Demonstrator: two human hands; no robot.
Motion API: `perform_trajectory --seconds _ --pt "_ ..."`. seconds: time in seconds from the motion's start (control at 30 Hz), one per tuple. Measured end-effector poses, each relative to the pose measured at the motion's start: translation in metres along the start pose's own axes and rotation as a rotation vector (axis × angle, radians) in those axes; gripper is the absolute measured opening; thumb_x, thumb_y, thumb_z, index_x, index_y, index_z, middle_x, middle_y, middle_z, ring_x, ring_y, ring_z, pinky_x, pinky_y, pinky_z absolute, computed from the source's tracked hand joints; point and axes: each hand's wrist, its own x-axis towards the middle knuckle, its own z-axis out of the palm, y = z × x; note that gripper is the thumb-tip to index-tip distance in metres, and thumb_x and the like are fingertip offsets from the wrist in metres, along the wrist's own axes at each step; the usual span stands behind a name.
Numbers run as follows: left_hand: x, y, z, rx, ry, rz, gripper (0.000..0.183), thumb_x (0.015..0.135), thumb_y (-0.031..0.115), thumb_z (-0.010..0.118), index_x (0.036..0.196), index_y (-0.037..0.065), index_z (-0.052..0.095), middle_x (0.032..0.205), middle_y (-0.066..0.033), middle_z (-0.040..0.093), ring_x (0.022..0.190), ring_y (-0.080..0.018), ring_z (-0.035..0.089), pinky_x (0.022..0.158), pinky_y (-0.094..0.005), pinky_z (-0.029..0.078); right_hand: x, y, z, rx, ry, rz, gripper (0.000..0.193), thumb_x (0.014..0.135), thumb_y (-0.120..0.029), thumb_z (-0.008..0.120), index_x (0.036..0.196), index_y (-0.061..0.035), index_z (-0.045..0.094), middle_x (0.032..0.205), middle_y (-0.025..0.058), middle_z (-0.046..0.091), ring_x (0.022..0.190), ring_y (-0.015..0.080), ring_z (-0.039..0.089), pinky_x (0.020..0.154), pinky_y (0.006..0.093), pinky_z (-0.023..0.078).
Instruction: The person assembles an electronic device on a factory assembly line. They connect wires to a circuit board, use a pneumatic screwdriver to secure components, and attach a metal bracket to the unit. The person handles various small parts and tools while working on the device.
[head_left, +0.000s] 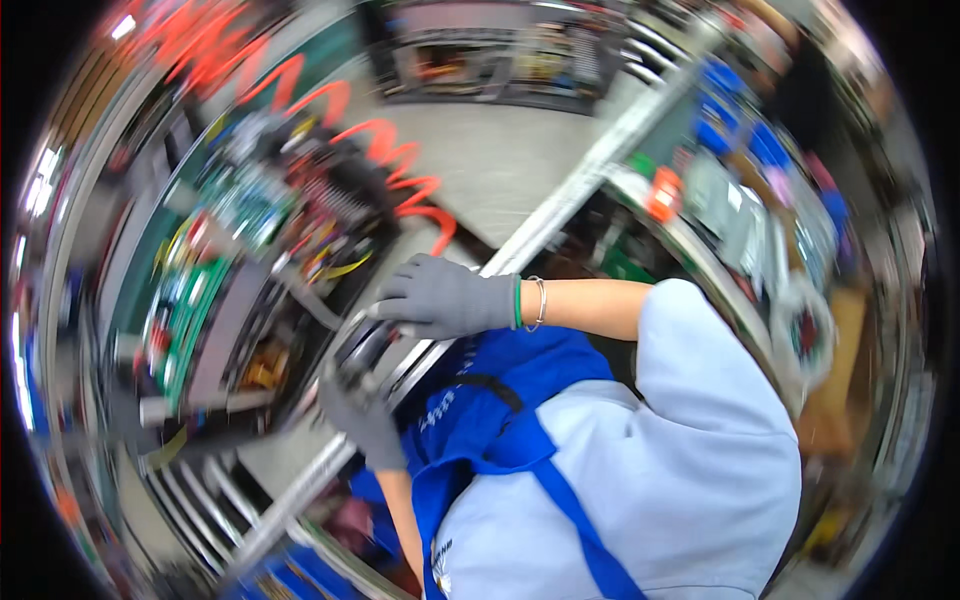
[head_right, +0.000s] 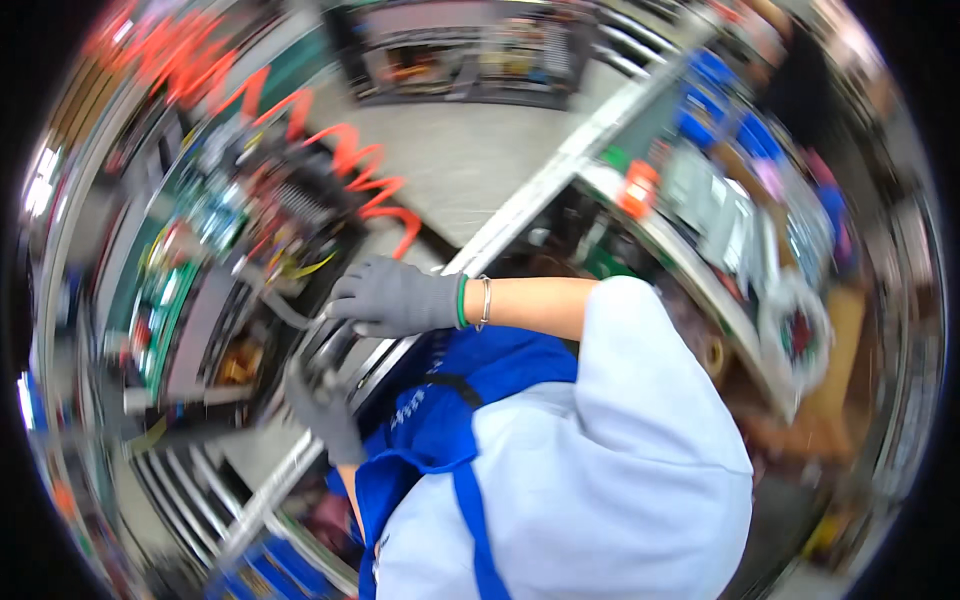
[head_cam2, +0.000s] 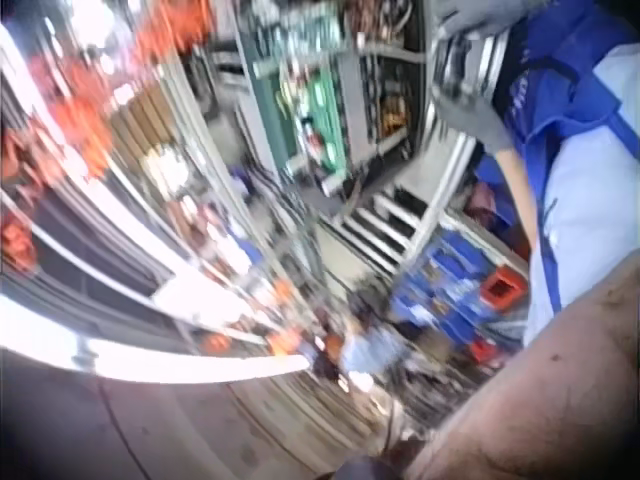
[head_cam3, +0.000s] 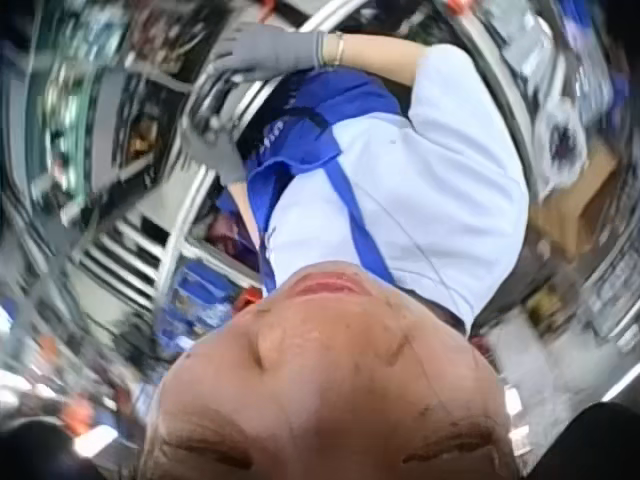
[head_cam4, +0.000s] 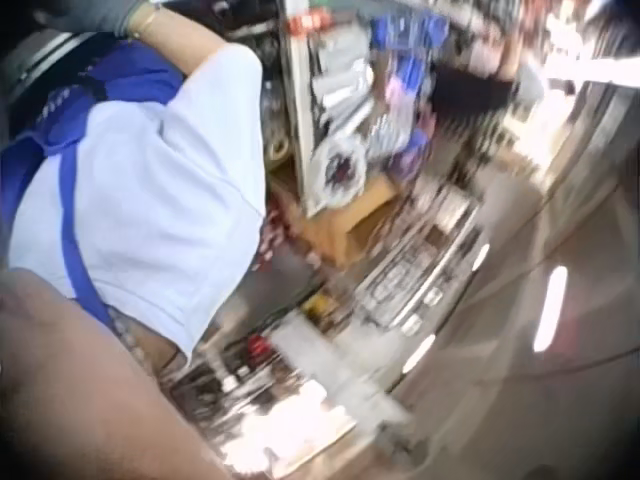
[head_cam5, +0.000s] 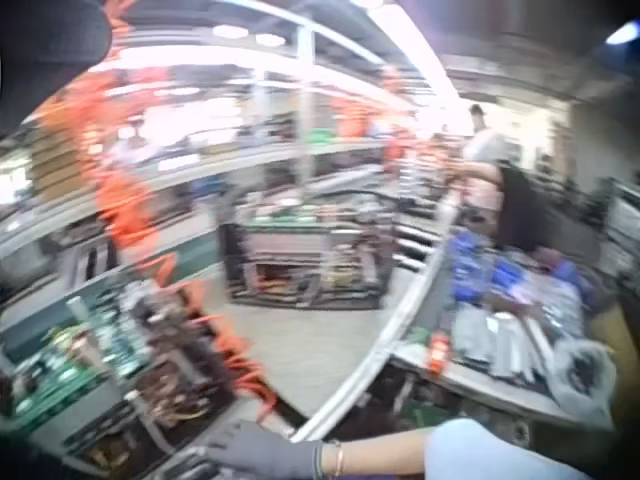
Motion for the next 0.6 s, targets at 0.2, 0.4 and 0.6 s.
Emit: perform_trajectory --seconds 0.2,0.4,0.6 --pt "-0.009 -0.021 -0.023 0.083 0.108 0.073 0.043 0.095 0.024 0.057 0.126 -0.006 0.052 0.123 -0.0205 0.058 0.113 -0.0335 0.057 0.097 -0.0406 0.044 -0.15 0.016 -0.125 -0.419 0.471 0.769 0.026 0.081 -0.015 0.063 0.106 -0.0077 0.065 0.099 0.0129 0.065 0.089 0.0299 0.064 0.076 0.0368 0.052" --pt "-0.015 -0.017 -0.035 -0.015 0.063 -0.018 0.035 0.096 0.014 0.053 0.126 -0.005 0.053 0.122 -0.0194 0.058 0.112 -0.0272 0.058 0.097 -0.0365 0.045 -0.366 0.019 -0.24 -1.223 0.564 1.579 0.059 0.079 -0.038 0.066 0.126 -0.0044 0.053 0.115 0.0215 0.06 0.109 0.0365 0.057 0.094 0.0415 0.045" --pt "-0.016 -0.01 -0.026 -0.082 0.069 -0.066 0.035 0.097 0.016 0.053 0.125 -0.004 0.054 0.121 -0.0182 0.059 0.111 -0.0259 0.057 0.097 -0.0349 0.044 -0.389 0.018 -0.264 -0.88 0.443 2.189 0.077 0.071 -0.057 0.07 0.122 -0.0011 0.058 0.124 0.0213 0.059 0.111 0.0362 0.06 0.091 0.0434 0.049"
